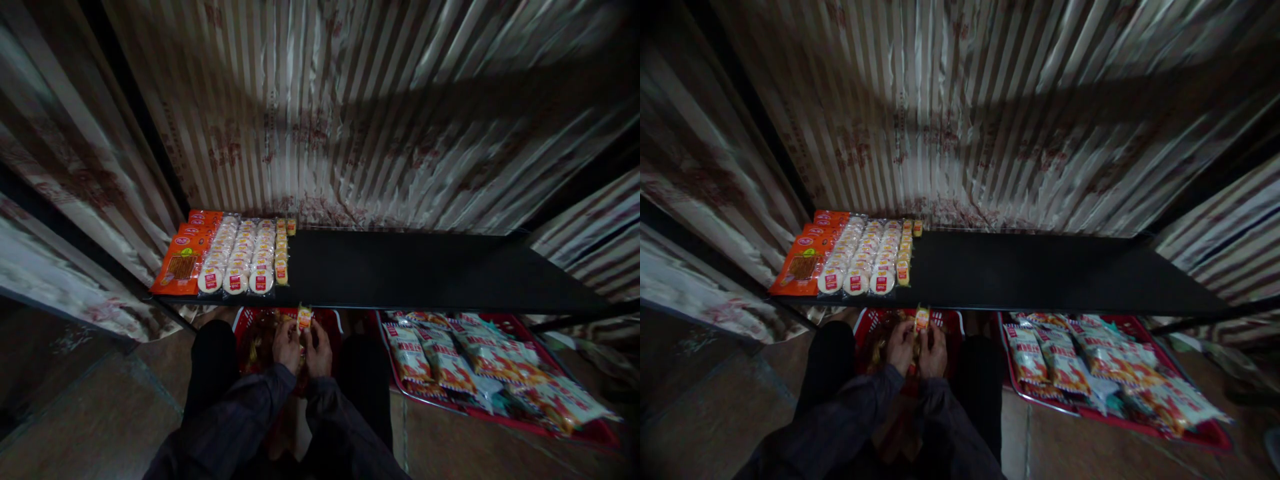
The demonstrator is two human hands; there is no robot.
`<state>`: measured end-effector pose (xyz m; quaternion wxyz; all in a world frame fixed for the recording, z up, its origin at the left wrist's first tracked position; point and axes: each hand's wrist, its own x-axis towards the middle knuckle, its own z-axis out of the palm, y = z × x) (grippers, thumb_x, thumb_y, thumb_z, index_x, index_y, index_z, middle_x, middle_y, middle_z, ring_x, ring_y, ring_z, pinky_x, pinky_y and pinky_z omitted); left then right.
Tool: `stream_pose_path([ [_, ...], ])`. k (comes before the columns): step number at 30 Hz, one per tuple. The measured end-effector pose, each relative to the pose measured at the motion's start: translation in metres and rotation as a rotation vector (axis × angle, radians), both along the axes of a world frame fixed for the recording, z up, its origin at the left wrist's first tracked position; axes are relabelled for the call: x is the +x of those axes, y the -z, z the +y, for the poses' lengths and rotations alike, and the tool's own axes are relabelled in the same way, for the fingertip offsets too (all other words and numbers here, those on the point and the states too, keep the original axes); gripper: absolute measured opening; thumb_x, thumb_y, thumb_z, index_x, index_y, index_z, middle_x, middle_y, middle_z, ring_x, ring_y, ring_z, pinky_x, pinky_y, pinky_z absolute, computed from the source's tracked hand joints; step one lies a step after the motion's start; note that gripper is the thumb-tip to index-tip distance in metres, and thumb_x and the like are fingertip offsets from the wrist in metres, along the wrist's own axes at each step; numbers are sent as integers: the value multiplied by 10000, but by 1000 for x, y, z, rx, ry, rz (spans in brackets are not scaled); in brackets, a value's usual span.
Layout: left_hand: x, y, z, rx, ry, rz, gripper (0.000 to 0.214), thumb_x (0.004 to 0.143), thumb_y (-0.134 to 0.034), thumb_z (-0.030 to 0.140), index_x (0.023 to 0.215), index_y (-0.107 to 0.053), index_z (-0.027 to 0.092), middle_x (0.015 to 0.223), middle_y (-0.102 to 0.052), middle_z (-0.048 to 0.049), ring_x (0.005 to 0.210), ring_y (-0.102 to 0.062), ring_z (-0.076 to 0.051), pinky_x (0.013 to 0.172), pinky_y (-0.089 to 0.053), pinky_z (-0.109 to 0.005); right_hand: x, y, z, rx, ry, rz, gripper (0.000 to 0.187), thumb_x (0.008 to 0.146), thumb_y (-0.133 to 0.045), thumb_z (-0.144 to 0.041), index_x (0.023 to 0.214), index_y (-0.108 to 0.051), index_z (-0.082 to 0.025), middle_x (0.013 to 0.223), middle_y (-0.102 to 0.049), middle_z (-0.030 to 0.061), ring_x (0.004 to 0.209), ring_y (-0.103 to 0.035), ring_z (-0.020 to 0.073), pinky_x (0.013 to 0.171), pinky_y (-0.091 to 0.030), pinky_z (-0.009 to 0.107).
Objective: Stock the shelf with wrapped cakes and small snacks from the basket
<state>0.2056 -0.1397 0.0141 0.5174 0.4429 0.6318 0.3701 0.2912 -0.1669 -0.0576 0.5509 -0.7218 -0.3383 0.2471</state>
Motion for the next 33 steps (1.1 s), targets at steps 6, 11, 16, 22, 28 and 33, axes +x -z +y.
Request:
stream_pose_path([
  [6,10,-8,6,35,-5,-18,185,825,-554,73,918,-659,193,1041,-705,-63,997,-643,-181,956,-469,-273,6,-21,11,41,6,41,476,774,-591,-613,1034,-648,-218,1045,-716,82,981,-654,253,947,-496,398],
  [11,17,-6,10,57,5,-19,180,835,-537,67,917,-639,190,1046,-691,-73,1003,-636,-175,956,-471,-265,13,-26,18,72,-12,31,435,769,-589,-606,962,-652,-220,1016,-707,86,990,-648,264,963,-486,417],
  [16,17,-11,10,35,41,20,257,835,-491,16,951,-632,197,1093,-680,-65,1042,-619,-161,992,-457,-256,13,-26,18,96,-20,55,451,775,-588,-610,973,-645,-209,1023,-698,93,964,-647,250,891,-515,386],
  [22,15,-14,14,15,52,40,281,822,-490,10,974,-648,184,1115,-673,-79,1055,-619,-173,1008,-453,-266,9,-23,19,78,-19,79,475,776,-594,-620,1003,-651,-206,1074,-684,104,965,-641,244,868,-528,378],
  [28,17,-13,19,46,51,88,261,831,-491,41,968,-667,175,1081,-662,-80,1018,-622,-159,993,-464,-266,10,-24,24,69,-28,80,502,769,-593,-611,1035,-647,-188,1052,-694,104,968,-648,251,918,-509,412],
  [33,19,-17,22,80,75,127,290,856,-471,73,1036,-681,160,1096,-656,-84,1019,-627,-155,979,-474,-265,13,-32,28,65,-31,59,490,771,-595,-595,1017,-667,-178,1027,-711,99,935,-658,233,888,-516,376],
])
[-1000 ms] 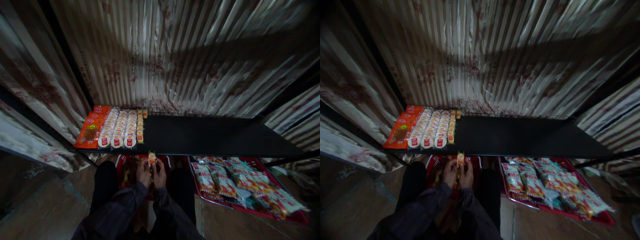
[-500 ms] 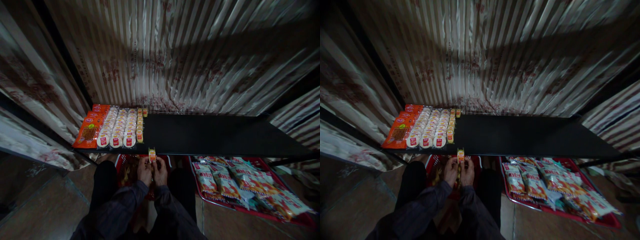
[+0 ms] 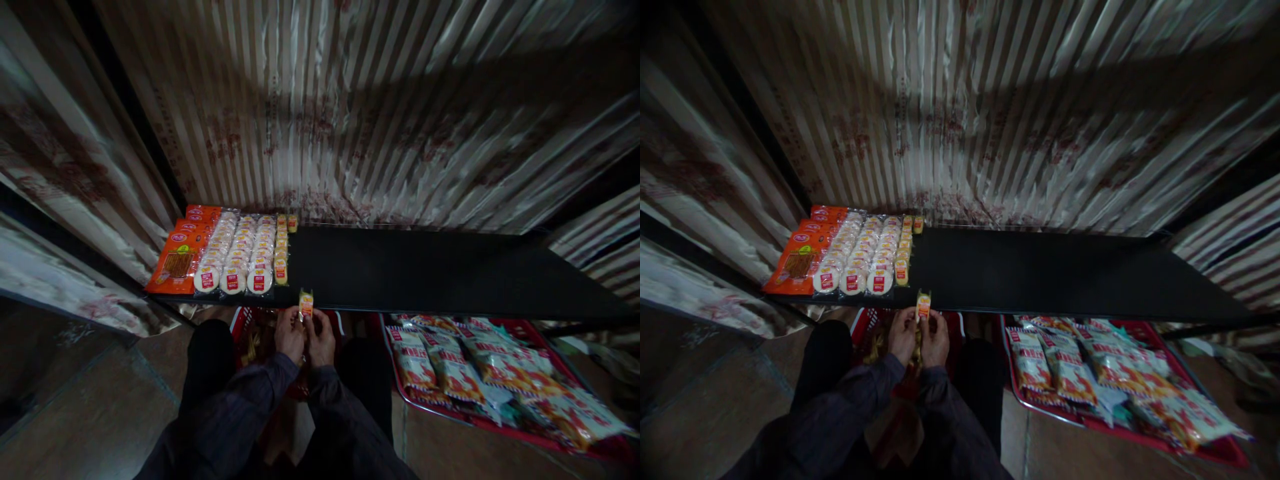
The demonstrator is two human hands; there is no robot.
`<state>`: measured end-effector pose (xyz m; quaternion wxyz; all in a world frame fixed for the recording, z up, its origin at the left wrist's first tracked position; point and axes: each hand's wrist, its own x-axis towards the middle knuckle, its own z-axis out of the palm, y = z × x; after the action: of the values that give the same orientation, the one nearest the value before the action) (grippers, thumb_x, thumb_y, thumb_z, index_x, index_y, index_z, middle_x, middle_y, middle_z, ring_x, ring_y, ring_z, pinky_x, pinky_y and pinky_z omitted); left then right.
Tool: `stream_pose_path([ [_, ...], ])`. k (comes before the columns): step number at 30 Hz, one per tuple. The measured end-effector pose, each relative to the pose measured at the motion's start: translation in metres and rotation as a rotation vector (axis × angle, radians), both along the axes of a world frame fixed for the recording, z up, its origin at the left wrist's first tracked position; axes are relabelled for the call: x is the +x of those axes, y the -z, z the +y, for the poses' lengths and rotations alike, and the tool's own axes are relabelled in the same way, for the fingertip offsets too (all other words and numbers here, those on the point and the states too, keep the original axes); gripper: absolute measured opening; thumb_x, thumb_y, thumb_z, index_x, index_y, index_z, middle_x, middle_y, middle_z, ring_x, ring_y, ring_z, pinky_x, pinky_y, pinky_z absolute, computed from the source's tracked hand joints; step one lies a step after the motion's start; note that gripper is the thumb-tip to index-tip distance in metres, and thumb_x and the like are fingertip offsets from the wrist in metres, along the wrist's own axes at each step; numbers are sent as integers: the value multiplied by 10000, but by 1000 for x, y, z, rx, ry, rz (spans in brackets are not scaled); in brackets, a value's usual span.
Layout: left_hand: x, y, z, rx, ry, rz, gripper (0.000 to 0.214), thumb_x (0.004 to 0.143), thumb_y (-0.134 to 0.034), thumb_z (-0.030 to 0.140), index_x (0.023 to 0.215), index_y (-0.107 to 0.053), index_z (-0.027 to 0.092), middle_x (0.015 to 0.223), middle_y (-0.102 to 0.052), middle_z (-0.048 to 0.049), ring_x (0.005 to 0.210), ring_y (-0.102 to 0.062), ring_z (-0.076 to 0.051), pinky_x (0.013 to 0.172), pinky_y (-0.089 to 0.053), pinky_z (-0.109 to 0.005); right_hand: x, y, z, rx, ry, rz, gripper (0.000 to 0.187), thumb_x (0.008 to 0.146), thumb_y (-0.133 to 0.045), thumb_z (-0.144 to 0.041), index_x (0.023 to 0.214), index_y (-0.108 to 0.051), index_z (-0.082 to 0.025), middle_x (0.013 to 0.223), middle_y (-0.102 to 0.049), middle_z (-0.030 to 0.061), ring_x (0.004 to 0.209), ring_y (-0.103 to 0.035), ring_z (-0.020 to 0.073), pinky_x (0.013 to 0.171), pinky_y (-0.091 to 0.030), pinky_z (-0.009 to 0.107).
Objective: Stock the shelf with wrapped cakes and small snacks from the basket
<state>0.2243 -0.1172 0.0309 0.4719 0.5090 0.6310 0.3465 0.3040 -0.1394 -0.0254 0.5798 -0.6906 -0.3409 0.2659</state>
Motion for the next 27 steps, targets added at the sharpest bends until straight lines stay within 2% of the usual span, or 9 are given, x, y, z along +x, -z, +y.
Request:
stream_pose_path([
  [3,1,-3,3,28,27,25,310,863,-476,90,1074,-692,160,1116,-653,-94,1040,-624,-169,991,-469,-275,4,-7,4,-42,0,-17,488,763,-587,-598,1007,-677,-184,1004,-723,94,869,-663,223,819,-522,353],
  [9,7,-7,15,54,55,83,366,852,-465,80,1126,-695,156,1130,-651,-94,1099,-601,-184,1040,-440,-288,12,-23,16,-73,3,-81,473,745,-575,-596,966,-682,-192,957,-736,88,809,-656,224,783,-514,356],
  [15,13,-18,29,45,46,74,356,857,-480,91,1138,-688,157,1151,-652,-96,1103,-610,-179,1027,-449,-278,25,-22,35,-88,-44,-49,524,728,-616,-589,1066,-647,-190,953,-752,91,796,-684,231,718,-523,338],
  [21,21,-28,46,33,24,30,347,873,-500,117,1179,-661,124,1182,-653,-126,1079,-619,-183,990,-468,-277,34,-27,56,-87,-44,-103,538,716,-613,-590,1080,-653,-196,958,-756,83,852,-694,247,749,-514,345],
  [27,30,-26,62,35,-5,-11,311,879,-508,138,1147,-666,120,1187,-663,-132,1079,-628,-185,990,-471,-283,34,-33,73,-94,-34,-146,494,741,-568,-562,1066,-659,-201,955,-736,79,855,-681,246,807,-507,363],
])
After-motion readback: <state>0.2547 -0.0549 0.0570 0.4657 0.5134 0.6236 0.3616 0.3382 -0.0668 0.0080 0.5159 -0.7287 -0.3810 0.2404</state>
